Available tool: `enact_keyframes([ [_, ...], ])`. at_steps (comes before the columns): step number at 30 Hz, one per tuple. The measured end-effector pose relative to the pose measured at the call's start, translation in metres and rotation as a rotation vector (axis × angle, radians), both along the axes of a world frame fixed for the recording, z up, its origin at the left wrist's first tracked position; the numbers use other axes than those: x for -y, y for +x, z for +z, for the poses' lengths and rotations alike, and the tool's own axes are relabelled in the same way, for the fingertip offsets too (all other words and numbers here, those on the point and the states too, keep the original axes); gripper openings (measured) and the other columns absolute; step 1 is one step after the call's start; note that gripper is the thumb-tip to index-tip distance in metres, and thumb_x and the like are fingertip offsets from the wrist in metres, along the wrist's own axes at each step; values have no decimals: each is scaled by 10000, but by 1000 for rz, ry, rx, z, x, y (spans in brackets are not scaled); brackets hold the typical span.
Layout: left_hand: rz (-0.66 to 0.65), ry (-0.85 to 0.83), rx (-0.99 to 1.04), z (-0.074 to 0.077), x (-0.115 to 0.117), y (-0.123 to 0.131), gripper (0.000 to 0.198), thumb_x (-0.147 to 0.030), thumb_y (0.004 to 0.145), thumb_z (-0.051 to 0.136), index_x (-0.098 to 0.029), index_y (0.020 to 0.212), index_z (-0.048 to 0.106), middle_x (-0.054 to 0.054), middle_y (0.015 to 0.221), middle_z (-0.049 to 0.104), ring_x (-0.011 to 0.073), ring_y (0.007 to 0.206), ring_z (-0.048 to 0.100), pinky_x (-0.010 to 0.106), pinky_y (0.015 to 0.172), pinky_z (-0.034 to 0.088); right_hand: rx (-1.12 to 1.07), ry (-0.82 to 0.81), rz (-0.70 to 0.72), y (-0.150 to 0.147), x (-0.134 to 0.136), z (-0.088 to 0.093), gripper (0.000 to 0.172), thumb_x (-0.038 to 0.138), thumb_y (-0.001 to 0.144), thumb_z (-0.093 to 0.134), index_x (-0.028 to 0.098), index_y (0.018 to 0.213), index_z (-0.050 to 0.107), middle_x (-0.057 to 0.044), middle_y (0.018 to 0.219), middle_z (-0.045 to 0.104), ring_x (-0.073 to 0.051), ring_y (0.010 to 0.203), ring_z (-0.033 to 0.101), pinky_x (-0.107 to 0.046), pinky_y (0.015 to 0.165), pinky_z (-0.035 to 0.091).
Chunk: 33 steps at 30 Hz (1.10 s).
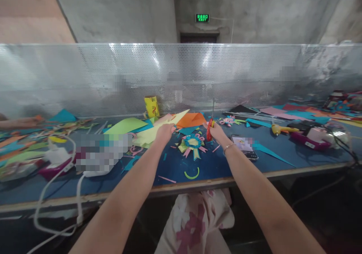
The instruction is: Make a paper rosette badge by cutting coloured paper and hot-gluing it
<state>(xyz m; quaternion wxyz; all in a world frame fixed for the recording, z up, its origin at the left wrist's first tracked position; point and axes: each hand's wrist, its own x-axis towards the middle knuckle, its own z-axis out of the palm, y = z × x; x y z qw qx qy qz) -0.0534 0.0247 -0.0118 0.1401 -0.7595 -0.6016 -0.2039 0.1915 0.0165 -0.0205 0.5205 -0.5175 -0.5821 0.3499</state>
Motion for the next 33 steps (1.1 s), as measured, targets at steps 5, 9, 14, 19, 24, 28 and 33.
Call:
enact_keyframes([
  [5,-118,92,-21,7,5,10,481,-77,774,366,-175,1226,496,74,1227,543,170,1123,501,264,943,372,-327,-100,103,-13,9,7,343,460,663,639,175,798,505,-1,636,565,-113,559,552,-251,540,488],
  [9,-209,76,-100,10,14,19,512,-46,763,364,-204,1233,490,39,1310,462,163,1154,476,276,957,374,-483,-199,144,-13,16,13,437,527,644,634,188,871,480,-36,769,599,-131,582,584,-290,537,518],
  [14,-248,-2,-158,12,19,20,544,-19,745,363,-229,1229,492,14,1334,431,148,1214,408,283,999,335,-612,-224,156,-6,18,19,427,539,683,587,168,876,502,-54,766,601,-150,591,604,-336,591,531],
  [19,-345,29,-167,13,18,19,495,-29,749,396,-232,1177,538,36,1308,464,157,1224,396,339,1029,297,-692,-283,212,-2,18,23,358,509,744,531,169,852,520,-23,668,587,-160,598,613,-363,638,529],
  [24,-410,83,-169,16,21,20,442,-39,762,420,-248,1117,582,44,1283,490,162,1230,389,386,1052,238,-689,-248,267,-4,18,19,321,349,641,686,171,860,532,-11,679,619,-159,616,619,-364,648,533],
  [28,-424,111,-191,20,26,22,452,-28,755,419,-265,1103,585,31,1288,487,164,1251,356,429,1071,160,-634,-159,306,-5,12,11,298,185,556,710,152,810,557,-36,704,651,-185,665,627,-350,636,537],
  [33,-368,156,-96,23,33,29,481,-42,762,403,-279,1158,540,32,1299,478,190,1265,329,476,1069,117,-620,-43,213,-2,4,8,215,140,528,630,153,725,544,-35,668,647,-205,691,637,-321,627,530],
])
